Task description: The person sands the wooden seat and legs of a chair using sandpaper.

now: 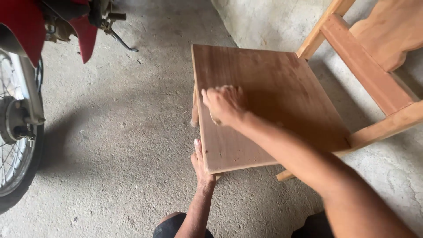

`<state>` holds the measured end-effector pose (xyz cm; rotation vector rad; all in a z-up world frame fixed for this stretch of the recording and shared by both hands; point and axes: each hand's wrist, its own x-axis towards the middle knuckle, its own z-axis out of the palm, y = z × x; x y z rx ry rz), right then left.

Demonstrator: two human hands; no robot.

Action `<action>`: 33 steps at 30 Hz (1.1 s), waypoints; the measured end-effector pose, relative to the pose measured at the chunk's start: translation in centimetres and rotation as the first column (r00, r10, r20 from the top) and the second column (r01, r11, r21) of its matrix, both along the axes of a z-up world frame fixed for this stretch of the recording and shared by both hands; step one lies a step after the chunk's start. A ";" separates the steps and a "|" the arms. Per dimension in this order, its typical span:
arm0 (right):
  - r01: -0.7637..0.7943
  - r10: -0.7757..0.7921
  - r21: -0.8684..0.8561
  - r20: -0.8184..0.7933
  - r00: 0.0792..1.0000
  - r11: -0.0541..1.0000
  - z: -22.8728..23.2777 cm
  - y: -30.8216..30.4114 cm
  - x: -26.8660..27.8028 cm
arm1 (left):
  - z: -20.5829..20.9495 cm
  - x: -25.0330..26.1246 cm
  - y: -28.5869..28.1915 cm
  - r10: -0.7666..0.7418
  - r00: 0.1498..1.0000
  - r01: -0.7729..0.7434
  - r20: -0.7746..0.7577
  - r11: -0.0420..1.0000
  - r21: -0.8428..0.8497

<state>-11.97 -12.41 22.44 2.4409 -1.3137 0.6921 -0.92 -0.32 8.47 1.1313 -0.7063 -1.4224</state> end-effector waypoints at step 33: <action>0.109 -0.107 0.004 -0.165 0.980 0.994 0.7 -1.3 2.2 | 0.4 0.2 -0.2 -0.011 0.998 0.011 -0.055 1.000 0.000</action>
